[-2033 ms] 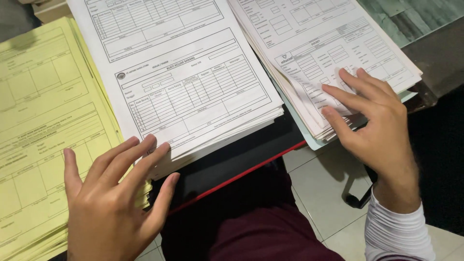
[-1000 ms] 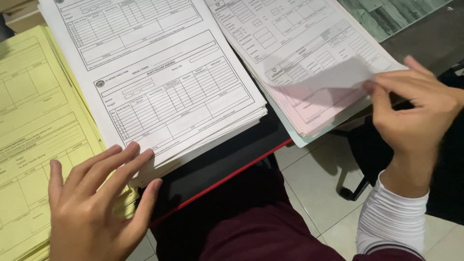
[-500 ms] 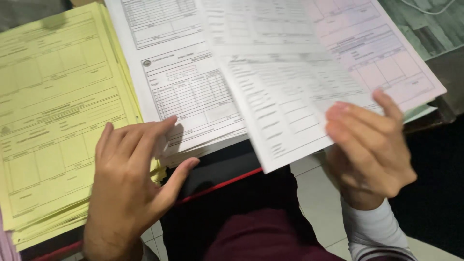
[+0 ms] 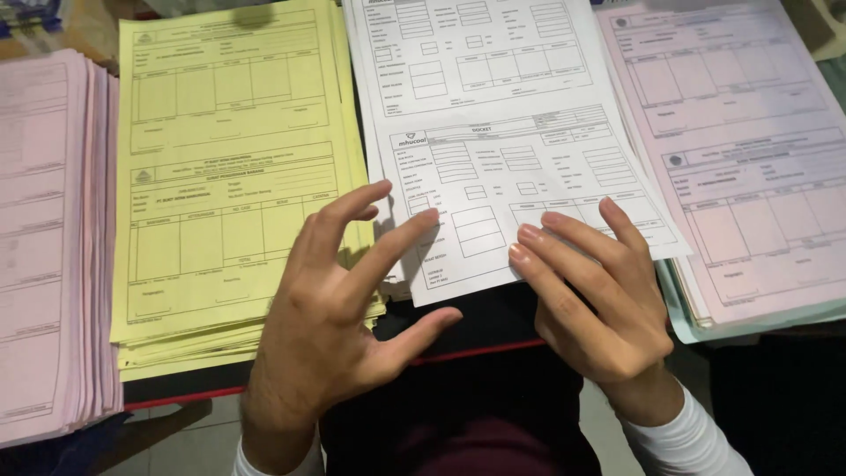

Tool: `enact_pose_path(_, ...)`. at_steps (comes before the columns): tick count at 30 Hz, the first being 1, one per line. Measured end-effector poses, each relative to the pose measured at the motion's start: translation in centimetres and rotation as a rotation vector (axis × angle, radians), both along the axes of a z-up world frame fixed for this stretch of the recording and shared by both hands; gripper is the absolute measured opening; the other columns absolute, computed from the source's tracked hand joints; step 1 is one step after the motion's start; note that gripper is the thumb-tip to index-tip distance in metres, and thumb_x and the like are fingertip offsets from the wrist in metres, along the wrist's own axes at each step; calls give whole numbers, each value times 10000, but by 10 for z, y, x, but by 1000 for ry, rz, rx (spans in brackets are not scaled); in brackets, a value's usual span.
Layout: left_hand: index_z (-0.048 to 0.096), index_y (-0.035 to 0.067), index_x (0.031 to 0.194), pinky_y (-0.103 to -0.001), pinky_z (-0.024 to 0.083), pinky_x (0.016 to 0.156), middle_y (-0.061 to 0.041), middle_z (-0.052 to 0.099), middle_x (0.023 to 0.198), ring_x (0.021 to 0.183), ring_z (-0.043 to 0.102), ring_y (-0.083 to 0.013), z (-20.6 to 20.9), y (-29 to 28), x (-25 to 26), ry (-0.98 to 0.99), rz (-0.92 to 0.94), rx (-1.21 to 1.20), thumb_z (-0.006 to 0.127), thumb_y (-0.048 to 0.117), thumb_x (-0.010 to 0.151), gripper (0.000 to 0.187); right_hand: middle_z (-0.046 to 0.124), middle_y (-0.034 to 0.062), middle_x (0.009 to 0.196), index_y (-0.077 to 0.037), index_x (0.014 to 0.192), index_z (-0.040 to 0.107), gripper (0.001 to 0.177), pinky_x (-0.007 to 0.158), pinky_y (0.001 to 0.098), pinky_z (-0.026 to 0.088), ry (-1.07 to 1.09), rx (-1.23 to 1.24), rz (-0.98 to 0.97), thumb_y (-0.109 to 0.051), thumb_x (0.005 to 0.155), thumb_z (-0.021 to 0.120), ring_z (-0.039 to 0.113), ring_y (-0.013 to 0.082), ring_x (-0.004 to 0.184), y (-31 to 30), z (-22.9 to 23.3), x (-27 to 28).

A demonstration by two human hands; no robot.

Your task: Sorting and organizing stacks of colored and white documents on a desk

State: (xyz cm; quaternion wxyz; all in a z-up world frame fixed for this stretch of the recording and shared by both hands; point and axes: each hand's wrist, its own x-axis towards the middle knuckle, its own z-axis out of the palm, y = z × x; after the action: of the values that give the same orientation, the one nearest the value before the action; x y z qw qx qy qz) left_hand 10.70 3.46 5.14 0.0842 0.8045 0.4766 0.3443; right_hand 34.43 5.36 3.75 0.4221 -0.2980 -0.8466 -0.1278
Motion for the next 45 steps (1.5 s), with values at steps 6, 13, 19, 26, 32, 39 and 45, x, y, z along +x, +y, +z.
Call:
enact_pose_path(6, 591, 89, 1382, -500, 489, 1098, -228, 490, 1469, 1321, 564, -365, -5, 6, -1, -7, -12, -28, 790, 330, 915, 562, 749, 190, 1058, 37, 1029, 753, 121, 1083, 589, 463, 0, -6, -16, 77, 972, 654, 731, 373, 973, 6, -10, -5)
enact_pose_path(13, 596, 88, 1386, -473, 465, 1142, -250, 501, 1477, 1366, 546, -379, -11, 9, 1, -45, -43, -12, 777, 268, 937, 516, 748, 181, 1079, 25, 1053, 755, 120, 1174, 645, 337, 7, -13, -35, 56, 957, 691, 736, 374, 974, 7, -22, -6)
enact_pose_path(19, 572, 55, 1393, -483, 454, 1172, -256, 497, 1481, 1377, 531, -399, -15, 10, 3, -58, -60, -19, 743, 228, 949, 506, 742, 204, 1148, 3, 1103, 761, 193, 1209, 649, 282, -12, -57, -40, -45, 985, 616, 708, 375, 1045, 7, -25, -4)
enact_pose_path(26, 591, 22, 1344, -514, 435, 1176, -251, 501, 1472, 1380, 504, -432, -19, 12, 4, -29, -47, -2, 687, 182, 967, 421, 761, 174, 1162, -54, 1102, 770, 209, 1196, 690, 274, -5, -78, -104, -166, 936, 712, 720, 416, 1126, 6, -25, -5)
enact_pose_path(32, 607, 72, 1347, -581, 366, 1196, -204, 499, 1517, 1463, 428, -433, -21, 9, 5, 9, -15, -30, 668, 200, 957, 415, 745, 149, 1230, -84, 1139, 776, 252, 1218, 668, 227, -26, -147, -134, -227, 932, 773, 702, 421, 1192, 6, -23, -3)
enact_pose_path(39, 596, 180, 1422, -586, 289, 1223, -131, 462, 1588, 1492, 440, -321, -22, 10, 6, 156, -45, 27, 721, 345, 956, 510, 579, 131, 1508, -195, 1358, 647, 525, 1219, 768, 278, -241, -417, -122, -361, 876, 772, 540, 401, 1423, -9, 17, 27)
enact_pose_path(45, 634, 159, 1354, -576, 329, 1190, -118, 580, 1483, 1422, 516, -327, -23, 13, 8, 140, -79, 28, 678, 267, 1000, 372, 448, 141, 1598, -204, 1534, 476, 662, 1159, 566, 344, -621, -477, 40, -480, 938, 560, 365, 404, 1498, 37, 41, 41)
